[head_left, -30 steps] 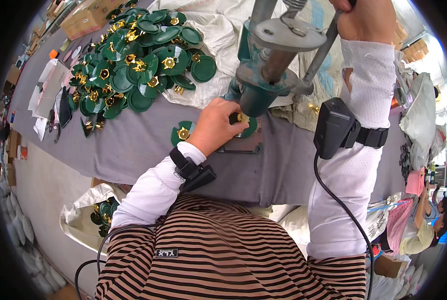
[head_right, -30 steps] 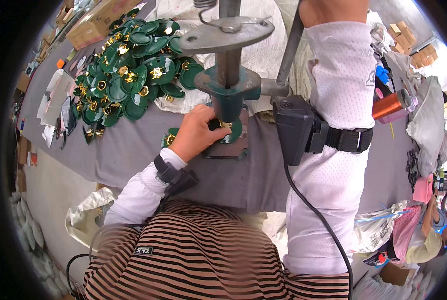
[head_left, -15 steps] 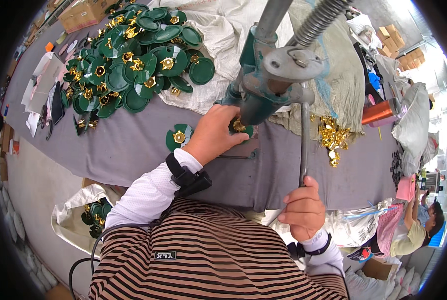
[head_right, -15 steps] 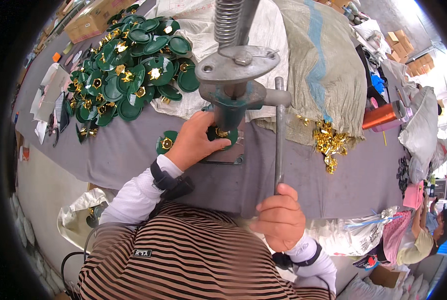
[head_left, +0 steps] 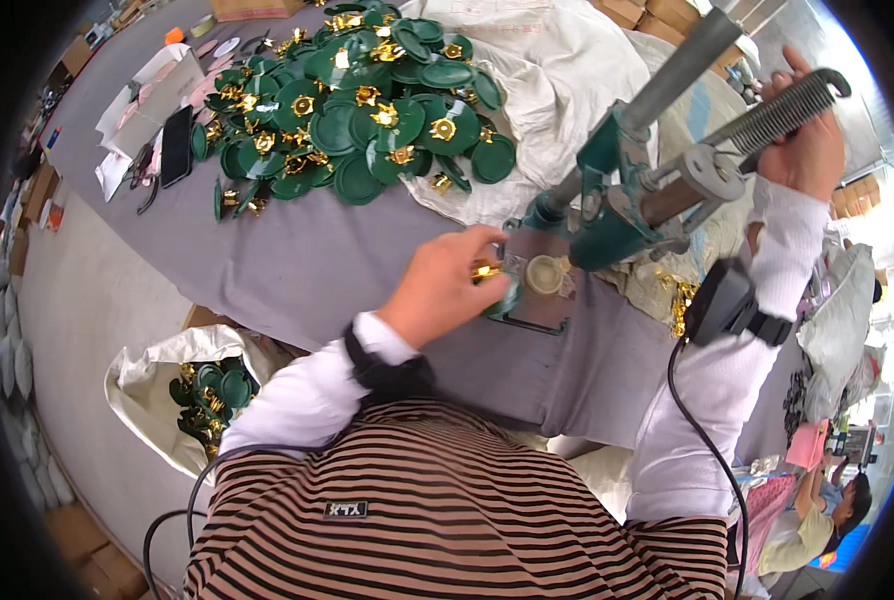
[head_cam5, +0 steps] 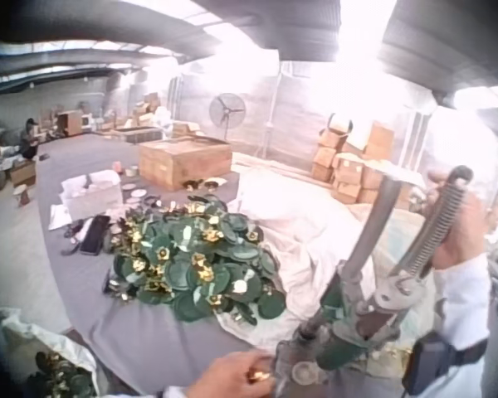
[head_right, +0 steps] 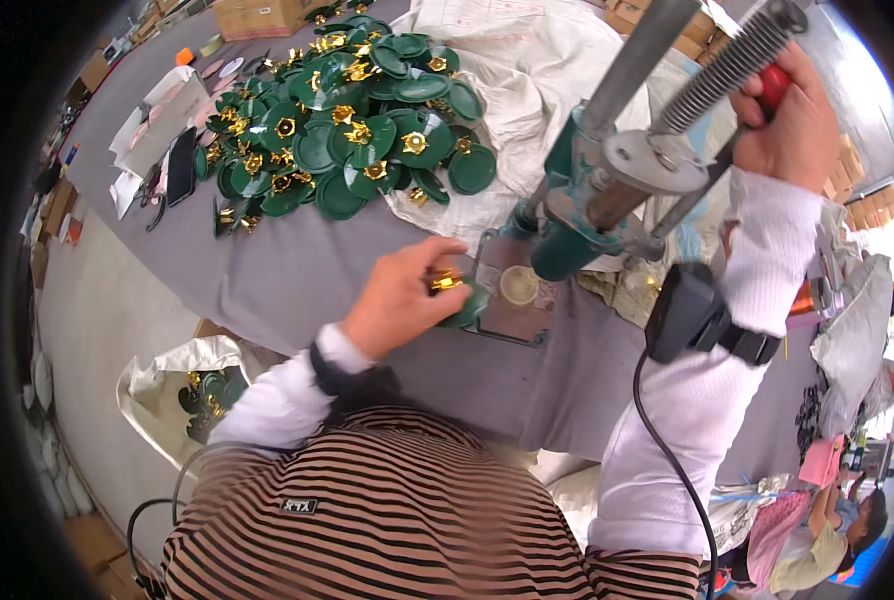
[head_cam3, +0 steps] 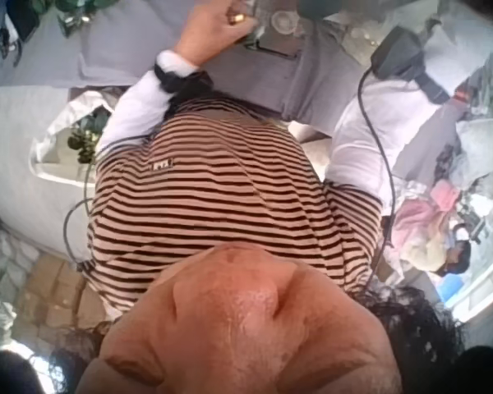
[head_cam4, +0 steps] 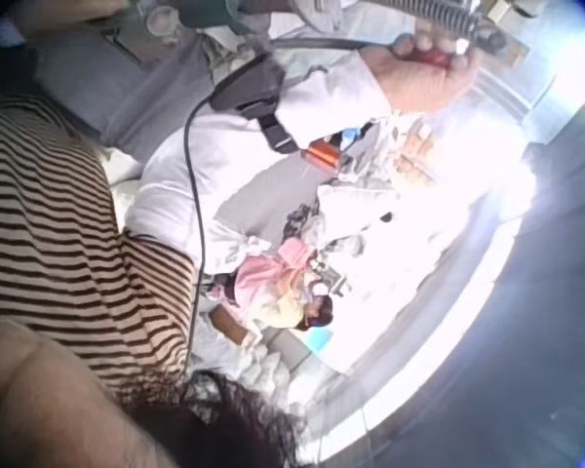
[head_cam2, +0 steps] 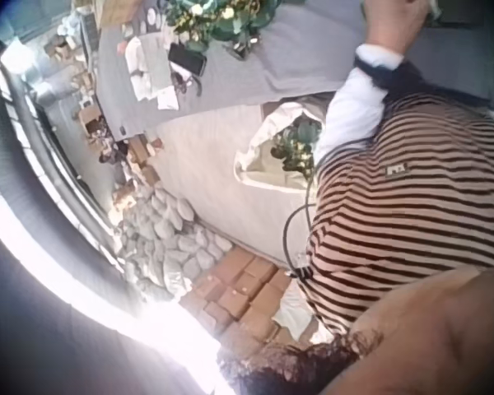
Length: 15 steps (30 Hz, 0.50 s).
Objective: Assembling small green plastic components with gold connectors and securing them using a manual press machine.
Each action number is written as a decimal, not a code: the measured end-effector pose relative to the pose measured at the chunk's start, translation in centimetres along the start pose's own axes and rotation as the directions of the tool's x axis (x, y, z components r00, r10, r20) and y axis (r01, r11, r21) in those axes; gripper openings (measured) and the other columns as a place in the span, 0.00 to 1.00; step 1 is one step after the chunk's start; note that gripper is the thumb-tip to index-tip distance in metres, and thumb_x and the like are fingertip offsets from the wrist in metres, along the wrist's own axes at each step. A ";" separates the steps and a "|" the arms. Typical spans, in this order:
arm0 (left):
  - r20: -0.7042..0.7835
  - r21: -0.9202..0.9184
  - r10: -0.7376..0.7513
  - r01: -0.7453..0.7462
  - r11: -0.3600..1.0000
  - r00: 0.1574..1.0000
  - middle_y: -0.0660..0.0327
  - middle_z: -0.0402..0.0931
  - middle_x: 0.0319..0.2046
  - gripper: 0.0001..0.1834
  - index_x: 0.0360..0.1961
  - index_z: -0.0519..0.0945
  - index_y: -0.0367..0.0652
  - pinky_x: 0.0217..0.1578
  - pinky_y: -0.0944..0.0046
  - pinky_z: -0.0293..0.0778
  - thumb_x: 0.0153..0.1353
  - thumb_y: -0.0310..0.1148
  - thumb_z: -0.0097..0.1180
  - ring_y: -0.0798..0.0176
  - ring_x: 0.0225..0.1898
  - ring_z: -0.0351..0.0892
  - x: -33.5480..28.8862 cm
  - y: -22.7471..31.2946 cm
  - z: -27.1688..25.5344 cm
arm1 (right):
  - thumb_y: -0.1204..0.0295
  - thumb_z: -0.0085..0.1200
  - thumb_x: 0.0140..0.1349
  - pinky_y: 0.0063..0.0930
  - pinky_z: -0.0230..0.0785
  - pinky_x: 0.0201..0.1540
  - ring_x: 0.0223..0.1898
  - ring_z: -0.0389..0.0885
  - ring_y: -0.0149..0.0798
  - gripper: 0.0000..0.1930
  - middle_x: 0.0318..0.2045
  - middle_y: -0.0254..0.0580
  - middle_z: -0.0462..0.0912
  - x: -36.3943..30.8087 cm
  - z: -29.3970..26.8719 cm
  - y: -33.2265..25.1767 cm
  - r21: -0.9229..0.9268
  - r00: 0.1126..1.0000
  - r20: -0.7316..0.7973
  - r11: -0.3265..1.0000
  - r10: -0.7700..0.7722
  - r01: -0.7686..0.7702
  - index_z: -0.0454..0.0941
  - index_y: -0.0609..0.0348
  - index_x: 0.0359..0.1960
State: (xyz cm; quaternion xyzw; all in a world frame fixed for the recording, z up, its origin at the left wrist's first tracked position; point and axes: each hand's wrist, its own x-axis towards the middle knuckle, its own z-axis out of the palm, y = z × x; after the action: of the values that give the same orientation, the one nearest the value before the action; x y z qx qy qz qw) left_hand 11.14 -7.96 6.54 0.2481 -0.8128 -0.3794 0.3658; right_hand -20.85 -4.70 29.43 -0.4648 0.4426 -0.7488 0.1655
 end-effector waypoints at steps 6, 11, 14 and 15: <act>0.368 0.515 -0.283 0.060 0.855 0.885 0.48 0.81 0.28 0.18 0.44 0.79 0.41 0.35 0.50 0.76 0.55 0.40 0.59 0.43 0.32 0.81 -0.4 -3.6 -4.9 | 0.67 0.42 0.72 0.14 0.49 0.18 0.20 0.66 0.22 0.18 0.31 0.37 0.81 -0.7 2.4 0.3 -0.031 0.982 -0.191 1.000 -0.007 0.001 0.77 0.67 0.54; 0.389 0.292 -0.275 0.166 0.942 0.879 0.47 0.81 0.30 0.17 0.40 0.80 0.41 0.38 0.50 0.75 0.56 0.42 0.60 0.42 0.35 0.81 -1.7 -4.0 -8.5 | 0.69 0.40 0.73 0.11 0.51 0.17 0.22 0.66 0.20 0.20 0.34 0.37 0.80 0.7 -0.3 0.8 -0.041 0.996 -0.090 0.999 0.021 -0.025 0.70 0.69 0.61; 0.272 0.397 -0.396 0.273 0.876 0.877 0.50 0.81 0.29 0.16 0.39 0.80 0.41 0.36 0.54 0.75 0.56 0.41 0.62 0.45 0.33 0.81 -6.6 -3.0 -16.4 | 0.70 0.43 0.74 0.17 0.62 0.38 0.35 0.66 0.25 0.23 0.34 0.30 0.67 2.4 -5.8 0.9 -0.036 0.970 0.219 0.995 0.104 -0.098 0.61 0.67 0.67; 0.212 0.459 -0.450 0.319 0.829 0.867 0.50 0.80 0.29 0.15 0.38 0.81 0.42 0.35 0.56 0.74 0.56 0.41 0.62 0.46 0.33 0.81 -8.8 -2.6 -19.0 | 0.70 0.43 0.74 0.17 0.62 0.38 0.35 0.66 0.25 0.23 0.34 0.30 0.67 2.4 -6.0 1.0 -0.022 0.969 0.224 0.994 0.107 -0.105 0.61 0.67 0.67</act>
State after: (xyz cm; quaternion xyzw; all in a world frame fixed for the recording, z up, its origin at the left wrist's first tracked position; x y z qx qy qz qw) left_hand 31.72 -11.75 9.35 0.4165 -0.8532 -0.3014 0.0879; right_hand -27.31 -3.76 28.90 -0.5231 0.4488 -0.6793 0.2520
